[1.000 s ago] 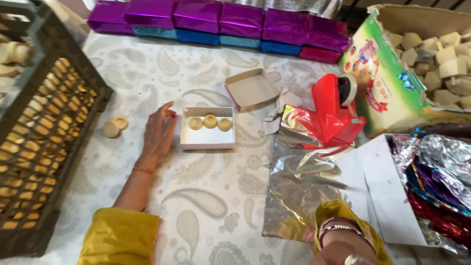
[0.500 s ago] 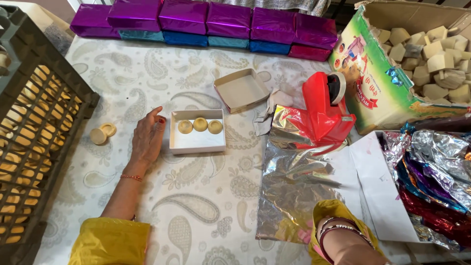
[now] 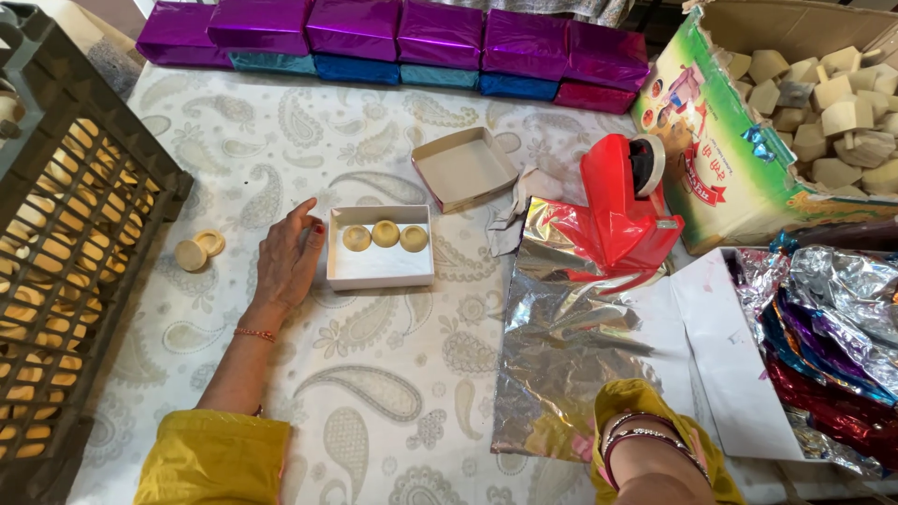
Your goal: The person wipes a small decorated gift box with a tissue, opens it, wipes several round wooden pieces and places them inside the box, then wipes a wooden block-shaped piece and adds it to the box. They close the box and press the lid shut on the table.
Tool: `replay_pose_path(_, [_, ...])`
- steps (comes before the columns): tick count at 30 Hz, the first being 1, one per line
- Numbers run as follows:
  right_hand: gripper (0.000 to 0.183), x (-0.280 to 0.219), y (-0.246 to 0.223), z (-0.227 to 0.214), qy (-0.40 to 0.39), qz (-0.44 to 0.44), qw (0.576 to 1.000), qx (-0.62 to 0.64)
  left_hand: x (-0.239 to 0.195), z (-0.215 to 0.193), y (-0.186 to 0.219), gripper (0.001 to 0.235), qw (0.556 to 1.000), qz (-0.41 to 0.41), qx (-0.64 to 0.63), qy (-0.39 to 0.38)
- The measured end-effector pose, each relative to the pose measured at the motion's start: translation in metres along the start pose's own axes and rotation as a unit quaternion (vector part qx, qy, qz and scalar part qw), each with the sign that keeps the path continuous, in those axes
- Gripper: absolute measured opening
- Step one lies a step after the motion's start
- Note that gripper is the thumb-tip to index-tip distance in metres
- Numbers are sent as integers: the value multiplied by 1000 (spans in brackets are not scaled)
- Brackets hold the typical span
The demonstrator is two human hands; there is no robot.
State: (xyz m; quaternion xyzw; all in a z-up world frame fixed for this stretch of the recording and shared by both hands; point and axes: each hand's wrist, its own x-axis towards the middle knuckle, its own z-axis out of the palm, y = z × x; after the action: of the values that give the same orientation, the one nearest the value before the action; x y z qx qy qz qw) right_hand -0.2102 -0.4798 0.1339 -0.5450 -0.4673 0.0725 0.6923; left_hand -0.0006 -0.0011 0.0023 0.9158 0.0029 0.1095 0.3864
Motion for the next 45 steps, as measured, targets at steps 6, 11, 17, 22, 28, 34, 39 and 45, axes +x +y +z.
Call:
replay_pose_path(6, [27, 20, 20, -17, -54, 15, 998, 26, 0, 6, -1, 75, 996, 88, -32, 5])
replay_pose_path(11, [29, 93, 22, 11, -105, 18, 993, 47, 1, 10, 2, 108, 987, 160, -28, -5])
replay_pose_path(17, [24, 227, 80, 33, -4, -118, 902, -415, -3, 4, 3, 130, 982, 180, -48, -27])
replay_pose_path(22, [23, 236, 194, 11, -16, 18, 858, -512, -4, 3, 11, 134, 982, 180, -61, -20])
replay_pose_path(28, [23, 256, 265, -10, -81, 108, 792, -595, -4, 13, 7, 137, 986, 164, -20, -21])
replay_pose_path(34, [21, 275, 288, 2, -108, 176, 734, -647, -4, 9, 14, 139, 990, 131, -19, -40])
replay_pose_path(39, [14, 277, 293, 14, -116, 164, 728, -655, -3, 11, 11, 140, 992, 111, -15, -60])
replay_pose_path(45, [17, 277, 287, 16, -106, 148, 742, -645, -3, 13, 10, 141, 992, 105, -8, -71])
